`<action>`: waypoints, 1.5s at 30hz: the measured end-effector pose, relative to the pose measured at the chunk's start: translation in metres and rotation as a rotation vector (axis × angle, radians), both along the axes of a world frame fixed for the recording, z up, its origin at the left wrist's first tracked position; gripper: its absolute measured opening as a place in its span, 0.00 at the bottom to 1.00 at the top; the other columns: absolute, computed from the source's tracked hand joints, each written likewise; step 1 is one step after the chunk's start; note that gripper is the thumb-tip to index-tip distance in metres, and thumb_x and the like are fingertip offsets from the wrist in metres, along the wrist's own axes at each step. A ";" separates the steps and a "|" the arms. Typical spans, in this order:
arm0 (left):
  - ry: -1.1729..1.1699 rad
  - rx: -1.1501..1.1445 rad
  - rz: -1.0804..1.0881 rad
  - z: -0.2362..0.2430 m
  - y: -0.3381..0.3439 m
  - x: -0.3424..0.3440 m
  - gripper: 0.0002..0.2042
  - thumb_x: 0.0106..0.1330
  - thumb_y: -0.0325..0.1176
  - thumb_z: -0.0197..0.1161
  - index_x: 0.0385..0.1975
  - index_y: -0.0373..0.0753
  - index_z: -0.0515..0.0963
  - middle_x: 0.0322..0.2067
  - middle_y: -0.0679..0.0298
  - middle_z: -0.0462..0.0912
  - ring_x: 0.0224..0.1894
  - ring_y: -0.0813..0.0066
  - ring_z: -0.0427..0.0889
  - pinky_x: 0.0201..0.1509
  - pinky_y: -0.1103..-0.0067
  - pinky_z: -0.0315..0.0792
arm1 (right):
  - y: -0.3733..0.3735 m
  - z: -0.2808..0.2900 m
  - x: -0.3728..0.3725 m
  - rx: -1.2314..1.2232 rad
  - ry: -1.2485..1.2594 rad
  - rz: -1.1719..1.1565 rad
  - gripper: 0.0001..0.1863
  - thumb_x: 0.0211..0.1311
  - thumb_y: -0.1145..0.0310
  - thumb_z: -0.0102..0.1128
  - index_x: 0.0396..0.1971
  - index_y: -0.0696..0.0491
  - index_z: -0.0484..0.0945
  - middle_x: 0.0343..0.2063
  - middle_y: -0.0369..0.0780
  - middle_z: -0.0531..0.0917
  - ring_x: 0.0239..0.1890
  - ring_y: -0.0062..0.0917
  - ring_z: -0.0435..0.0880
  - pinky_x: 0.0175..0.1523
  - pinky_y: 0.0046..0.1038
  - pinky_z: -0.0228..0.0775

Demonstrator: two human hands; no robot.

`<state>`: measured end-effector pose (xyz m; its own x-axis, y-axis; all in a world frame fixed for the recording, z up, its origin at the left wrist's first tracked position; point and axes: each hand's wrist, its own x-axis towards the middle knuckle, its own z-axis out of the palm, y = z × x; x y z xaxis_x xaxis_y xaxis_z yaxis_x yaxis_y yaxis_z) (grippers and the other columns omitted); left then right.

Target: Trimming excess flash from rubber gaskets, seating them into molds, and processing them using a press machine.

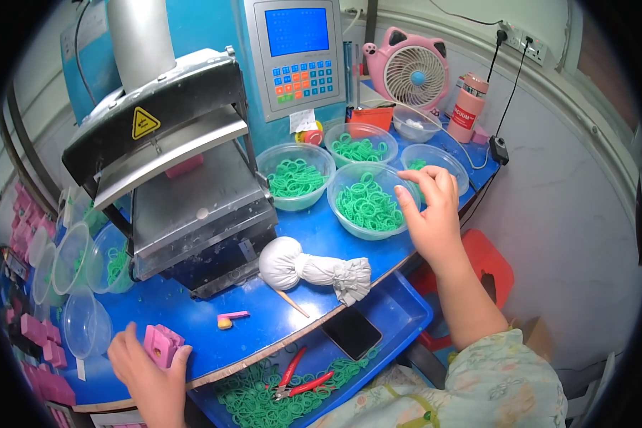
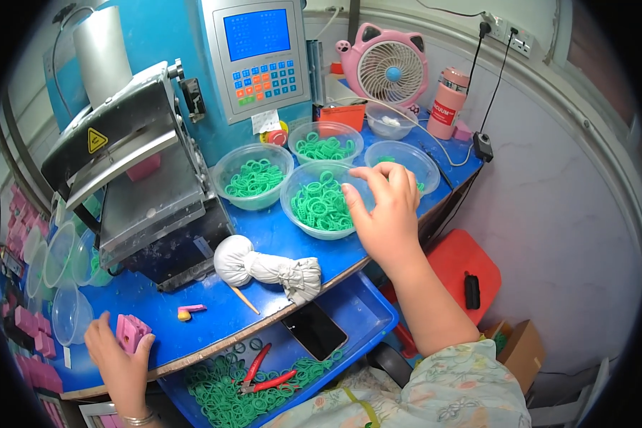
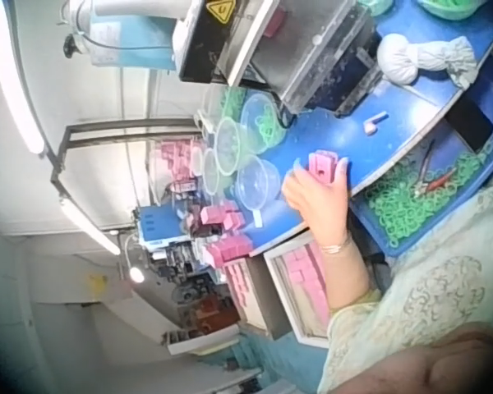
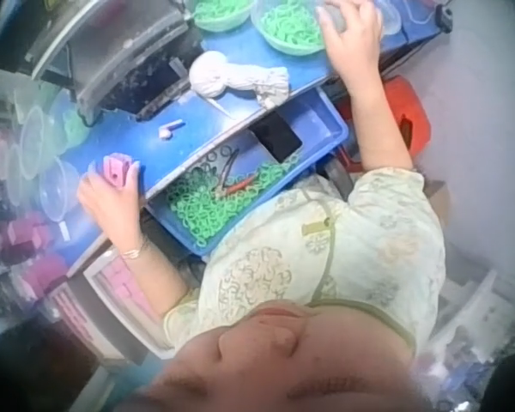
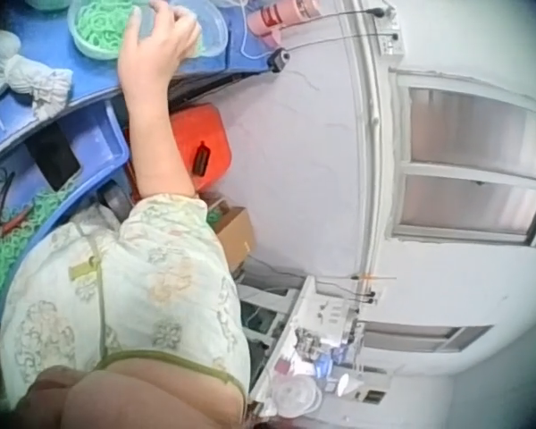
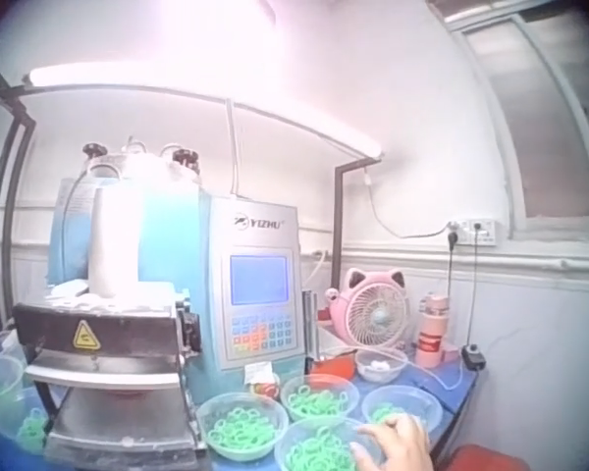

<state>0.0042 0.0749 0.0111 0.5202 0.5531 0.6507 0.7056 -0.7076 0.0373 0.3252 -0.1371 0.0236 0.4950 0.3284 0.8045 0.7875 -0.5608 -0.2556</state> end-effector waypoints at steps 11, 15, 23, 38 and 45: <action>-0.864 -1.329 -0.716 -0.013 -0.061 0.001 0.18 0.53 0.29 0.65 0.41 0.36 0.66 0.38 0.57 0.73 0.41 0.71 0.74 0.47 0.79 0.68 | 0.049 -0.003 -0.132 -0.179 -0.002 1.170 0.25 0.51 0.55 0.59 0.45 0.56 0.72 0.44 0.43 0.73 0.46 0.34 0.72 0.50 0.36 0.61; -0.950 -1.523 -0.656 -0.020 -0.071 -0.005 0.11 0.60 0.31 0.59 0.38 0.38 0.65 0.34 0.58 0.74 0.37 0.69 0.74 0.47 0.72 0.69 | 0.066 -0.016 -0.159 -0.124 0.019 1.393 0.22 0.49 0.53 0.62 0.40 0.54 0.76 0.41 0.43 0.74 0.41 0.34 0.75 0.44 0.34 0.66; -1.168 -1.654 -0.805 -0.043 -0.056 -0.014 0.17 0.68 0.47 0.40 0.33 0.38 0.64 0.19 0.54 0.72 0.23 0.62 0.73 0.31 0.69 0.69 | 0.044 -0.047 -0.193 -0.267 0.886 1.477 0.16 0.50 0.62 0.64 0.29 0.57 0.72 0.24 0.41 0.72 0.24 0.31 0.71 0.29 0.29 0.63; -0.762 -1.992 -0.688 -0.040 -0.074 -0.024 0.29 0.50 0.26 0.68 0.51 0.34 0.62 0.45 0.61 0.71 0.49 0.75 0.71 0.54 0.76 0.66 | 0.077 -0.035 -0.171 -0.143 0.663 1.331 0.16 0.47 0.67 0.65 0.36 0.55 0.72 0.31 0.39 0.75 0.38 0.33 0.72 0.46 0.33 0.61; -0.269 -1.049 -0.744 -0.038 -0.066 -0.027 0.17 0.45 0.24 0.66 0.38 0.34 0.75 0.36 0.55 0.77 0.40 0.63 0.77 0.44 0.74 0.70 | 0.075 -0.033 -0.159 -0.229 0.482 1.471 0.17 0.49 0.64 0.64 0.38 0.55 0.75 0.30 0.40 0.75 0.32 0.33 0.73 0.38 0.32 0.65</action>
<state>-0.0228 0.0086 -0.0271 0.8405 0.4950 0.2203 0.0461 -0.4705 0.8812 0.1660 -0.0621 -0.0092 -0.1726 0.8253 0.5377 0.5301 0.5379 -0.6555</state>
